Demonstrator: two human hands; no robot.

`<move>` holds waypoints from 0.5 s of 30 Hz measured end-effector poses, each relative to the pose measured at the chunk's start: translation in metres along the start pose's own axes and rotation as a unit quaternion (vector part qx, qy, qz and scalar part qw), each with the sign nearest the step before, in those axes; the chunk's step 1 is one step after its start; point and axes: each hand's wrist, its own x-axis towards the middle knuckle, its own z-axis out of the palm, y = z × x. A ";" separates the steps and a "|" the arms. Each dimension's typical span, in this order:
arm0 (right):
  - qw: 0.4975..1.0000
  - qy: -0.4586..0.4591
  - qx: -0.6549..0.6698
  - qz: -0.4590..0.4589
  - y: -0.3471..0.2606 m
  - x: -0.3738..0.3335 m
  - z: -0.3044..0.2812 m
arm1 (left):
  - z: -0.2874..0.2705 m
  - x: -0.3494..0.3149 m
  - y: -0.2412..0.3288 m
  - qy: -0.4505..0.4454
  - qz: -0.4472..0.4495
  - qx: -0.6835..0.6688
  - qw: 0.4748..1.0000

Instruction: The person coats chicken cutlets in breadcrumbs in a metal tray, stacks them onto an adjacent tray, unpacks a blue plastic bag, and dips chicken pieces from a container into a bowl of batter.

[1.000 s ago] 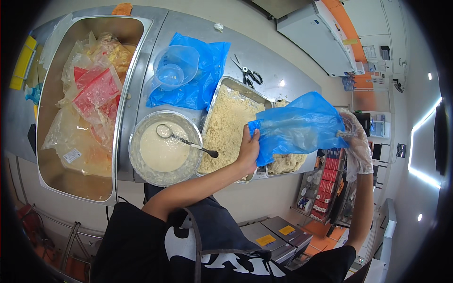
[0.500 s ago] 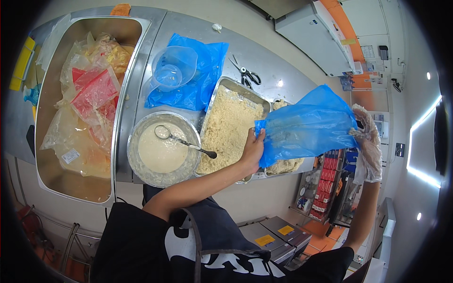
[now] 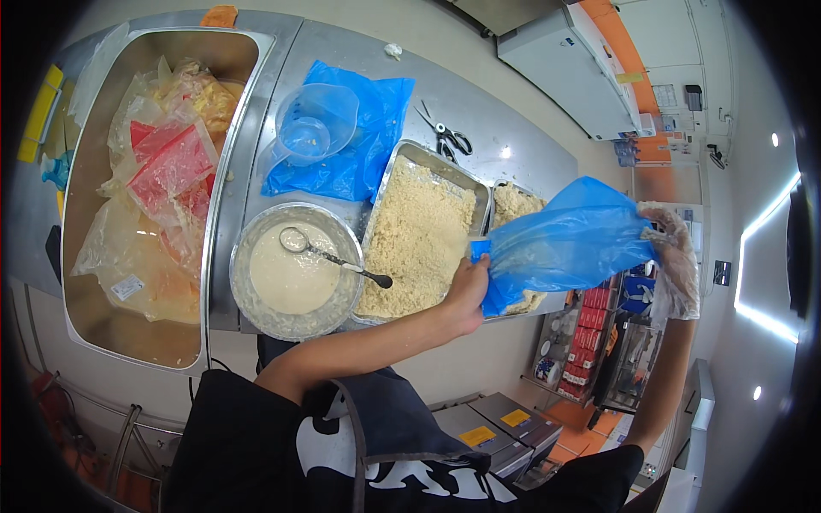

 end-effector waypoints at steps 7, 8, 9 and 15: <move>0.996 0.012 0.067 0.049 -0.007 -0.006 -0.015 | 0.000 0.017 0.012 -0.078 -0.003 -0.029 0.997; 0.993 0.024 0.085 0.079 -0.007 -0.010 -0.014 | 0.004 0.016 0.019 -0.023 0.020 0.022 0.999; 0.992 0.028 0.087 0.083 -0.005 -0.013 -0.010 | 0.008 0.014 0.028 0.032 0.043 0.074 0.996; 0.999 0.047 0.012 0.017 0.016 -0.021 0.007 | 0.006 0.029 0.071 0.030 0.007 0.122 0.992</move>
